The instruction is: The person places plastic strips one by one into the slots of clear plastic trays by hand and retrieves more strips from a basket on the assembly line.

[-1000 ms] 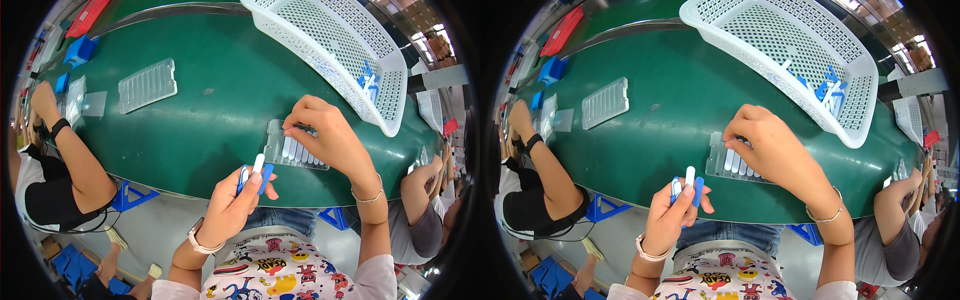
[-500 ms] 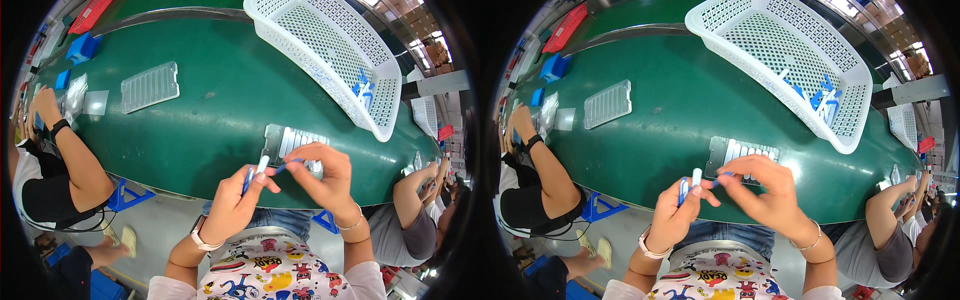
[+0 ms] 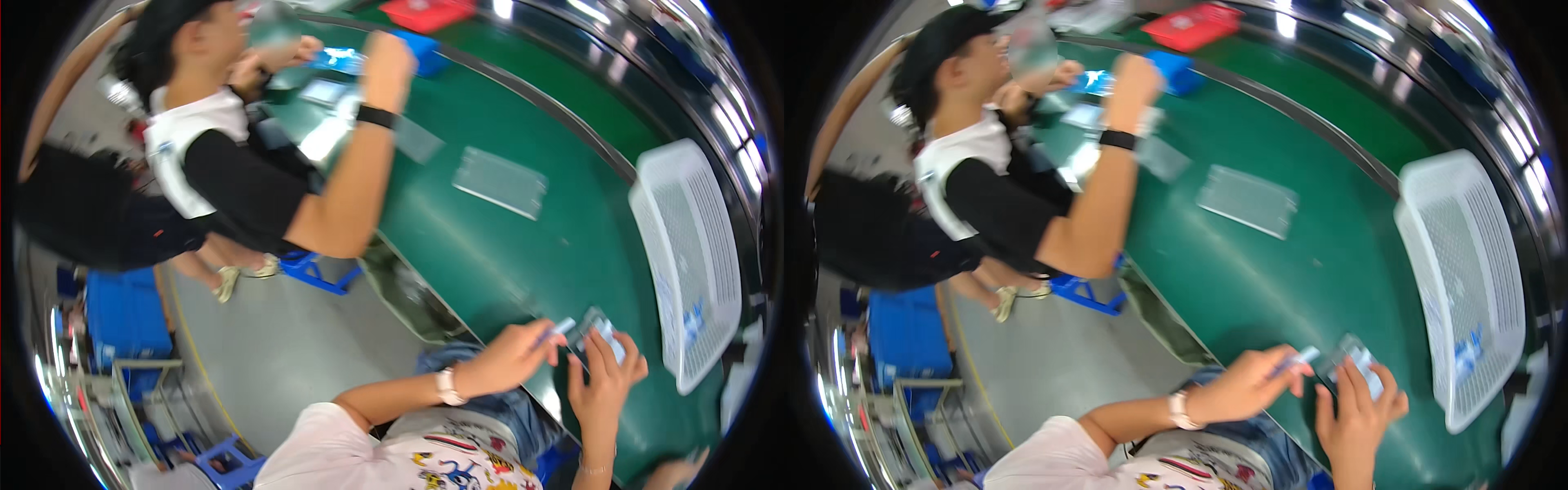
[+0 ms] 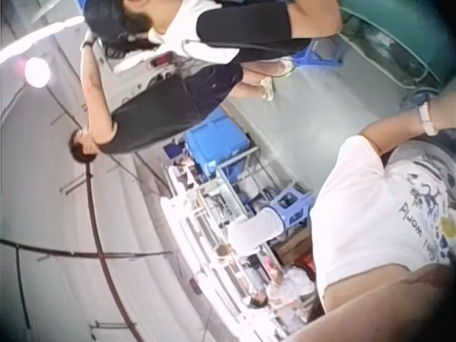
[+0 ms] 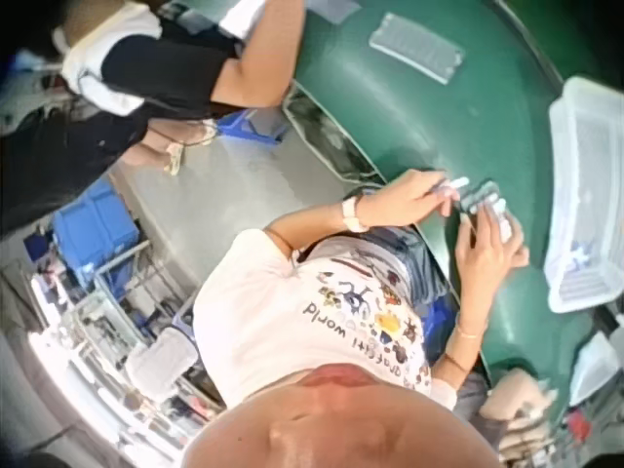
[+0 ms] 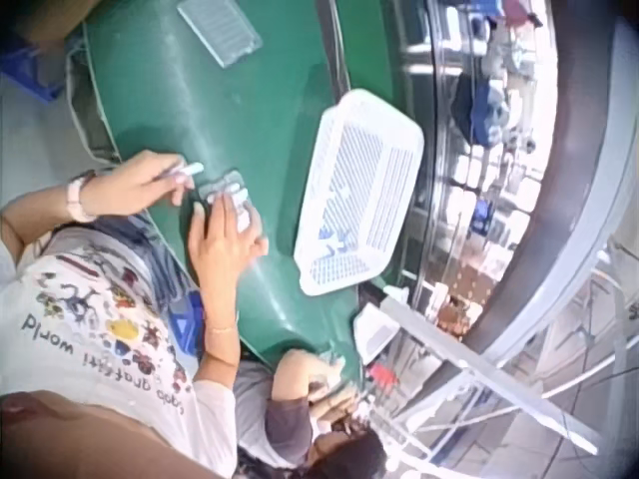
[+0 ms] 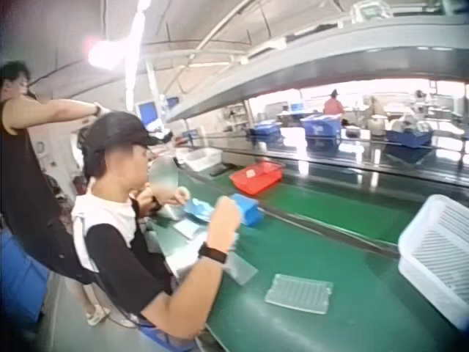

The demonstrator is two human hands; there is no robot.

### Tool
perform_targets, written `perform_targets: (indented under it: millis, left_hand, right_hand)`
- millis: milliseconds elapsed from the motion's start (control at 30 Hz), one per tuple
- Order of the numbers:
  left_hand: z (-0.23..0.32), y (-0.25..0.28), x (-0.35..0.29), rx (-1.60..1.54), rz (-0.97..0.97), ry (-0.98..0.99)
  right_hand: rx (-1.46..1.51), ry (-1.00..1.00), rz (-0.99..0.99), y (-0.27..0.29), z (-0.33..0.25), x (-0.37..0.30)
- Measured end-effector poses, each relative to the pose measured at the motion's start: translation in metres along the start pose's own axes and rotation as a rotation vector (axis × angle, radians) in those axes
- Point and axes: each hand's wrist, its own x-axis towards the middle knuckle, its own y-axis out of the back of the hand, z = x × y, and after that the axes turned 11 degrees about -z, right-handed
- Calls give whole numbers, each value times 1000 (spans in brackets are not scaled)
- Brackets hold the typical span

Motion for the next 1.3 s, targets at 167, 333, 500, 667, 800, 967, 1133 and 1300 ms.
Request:
perform_targets:
  millis: [167,333,500,667,800,967,1133,1300]
  left_hand:
    - [6,-10,-7,-11,-3,39]
    - [-1,-16,2,-58,0,-14]
    - [-1,-6,-1,-26,94,47]
    - [6,-6,6,-52,78,127]
    - [3,-12,8,-78,46,130]
    - [3,-13,6,-83,66,74]
    - [-5,-9,3,-32,62,39]
    - [-6,-9,-1,0,65,-15]
  right_hand:
    - [5,89,20,2,1,-13]
    - [-47,42,79,-8,22,-24]
    - [30,94,-40,-12,14,-17]
    - [75,54,-107,-9,24,-28]
    - [160,-10,-63,-8,38,-37]
    - [119,23,-67,-7,38,-38]
    - [49,14,-79,-5,20,-29]
    - [257,-138,-131,1,42,-32]
